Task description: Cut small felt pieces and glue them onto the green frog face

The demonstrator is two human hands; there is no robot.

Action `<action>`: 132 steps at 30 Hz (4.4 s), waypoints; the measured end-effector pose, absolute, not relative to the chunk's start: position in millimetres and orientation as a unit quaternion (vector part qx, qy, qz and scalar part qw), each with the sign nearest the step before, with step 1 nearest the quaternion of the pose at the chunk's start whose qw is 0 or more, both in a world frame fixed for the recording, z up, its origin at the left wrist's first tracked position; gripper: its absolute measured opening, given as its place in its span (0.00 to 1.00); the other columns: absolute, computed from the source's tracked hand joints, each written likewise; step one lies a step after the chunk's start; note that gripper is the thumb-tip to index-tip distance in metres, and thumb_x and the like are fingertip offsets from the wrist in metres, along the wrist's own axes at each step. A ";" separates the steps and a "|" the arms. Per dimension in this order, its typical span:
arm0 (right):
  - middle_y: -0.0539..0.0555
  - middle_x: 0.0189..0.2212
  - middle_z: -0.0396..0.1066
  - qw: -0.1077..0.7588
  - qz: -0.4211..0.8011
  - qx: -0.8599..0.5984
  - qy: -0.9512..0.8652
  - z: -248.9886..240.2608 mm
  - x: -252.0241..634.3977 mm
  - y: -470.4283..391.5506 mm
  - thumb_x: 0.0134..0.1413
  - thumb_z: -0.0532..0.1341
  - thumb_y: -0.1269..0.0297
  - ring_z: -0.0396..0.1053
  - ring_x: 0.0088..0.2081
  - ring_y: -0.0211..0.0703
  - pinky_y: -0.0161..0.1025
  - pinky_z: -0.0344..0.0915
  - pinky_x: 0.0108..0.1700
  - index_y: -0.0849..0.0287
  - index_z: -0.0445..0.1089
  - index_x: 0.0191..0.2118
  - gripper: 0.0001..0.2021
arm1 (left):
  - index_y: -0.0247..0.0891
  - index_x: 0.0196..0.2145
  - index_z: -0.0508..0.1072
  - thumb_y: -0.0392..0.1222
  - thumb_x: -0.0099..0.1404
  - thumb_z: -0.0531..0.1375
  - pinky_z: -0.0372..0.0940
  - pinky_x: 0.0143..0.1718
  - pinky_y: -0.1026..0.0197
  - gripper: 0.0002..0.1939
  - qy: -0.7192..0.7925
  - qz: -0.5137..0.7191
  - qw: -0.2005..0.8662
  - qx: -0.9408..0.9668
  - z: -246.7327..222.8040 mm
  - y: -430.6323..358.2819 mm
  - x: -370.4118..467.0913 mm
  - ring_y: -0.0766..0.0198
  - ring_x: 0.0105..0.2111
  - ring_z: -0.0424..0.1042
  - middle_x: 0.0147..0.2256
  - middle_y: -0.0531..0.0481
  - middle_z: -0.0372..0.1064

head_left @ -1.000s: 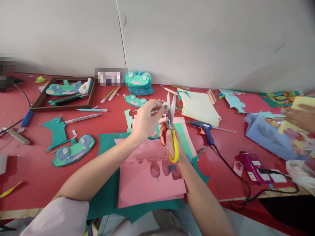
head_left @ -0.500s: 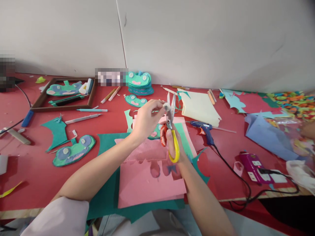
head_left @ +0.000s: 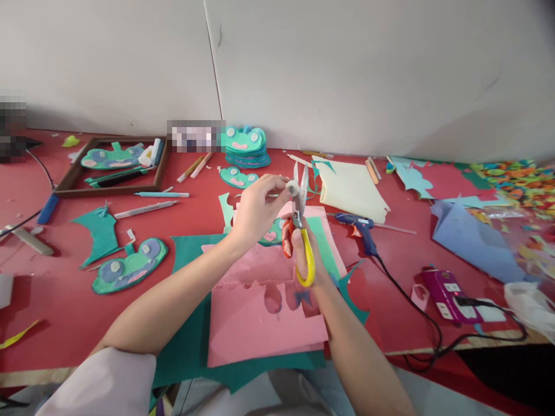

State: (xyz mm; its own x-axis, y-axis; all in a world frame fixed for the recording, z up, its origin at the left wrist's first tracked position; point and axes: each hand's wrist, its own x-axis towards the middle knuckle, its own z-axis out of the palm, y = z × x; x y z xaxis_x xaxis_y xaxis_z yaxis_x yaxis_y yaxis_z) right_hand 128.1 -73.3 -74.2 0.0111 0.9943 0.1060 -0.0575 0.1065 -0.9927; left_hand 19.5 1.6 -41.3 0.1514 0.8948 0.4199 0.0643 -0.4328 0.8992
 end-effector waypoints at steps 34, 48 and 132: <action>0.47 0.29 0.54 0.520 0.436 -0.453 -0.578 -94.3 140.1 -69.3 0.59 0.51 0.46 0.54 0.25 0.33 0.34 0.58 0.26 0.53 0.59 0.49 0.19 | 0.37 0.28 0.71 0.35 0.62 0.58 0.70 0.39 0.64 0.05 0.364 0.542 0.361 0.666 -38.3 0.8 19.5 0.68 0.35 0.72 0.35 0.49 0.70; 0.47 0.28 0.54 0.528 0.455 -0.442 -0.565 -85.6 137.0 -70.2 0.60 0.51 0.47 0.53 0.23 0.32 0.34 0.57 0.25 0.54 0.59 0.48 0.18 | 0.37 0.28 0.71 0.38 0.62 0.58 0.71 0.41 0.61 0.05 0.357 0.539 0.390 0.655 -37.4 -0.6 19.6 0.66 0.36 0.72 0.36 0.48 0.70; 0.46 0.24 0.52 0.520 0.442 -0.444 -0.581 -88.9 139.0 -70.3 0.59 0.47 0.43 0.52 0.23 0.36 0.36 0.54 0.27 0.54 0.58 0.48 0.22 | 0.36 0.28 0.70 0.36 0.64 0.56 0.66 0.35 0.68 0.07 0.362 0.485 0.366 0.707 -34.3 1.5 16.2 0.70 0.31 0.68 0.30 0.51 0.66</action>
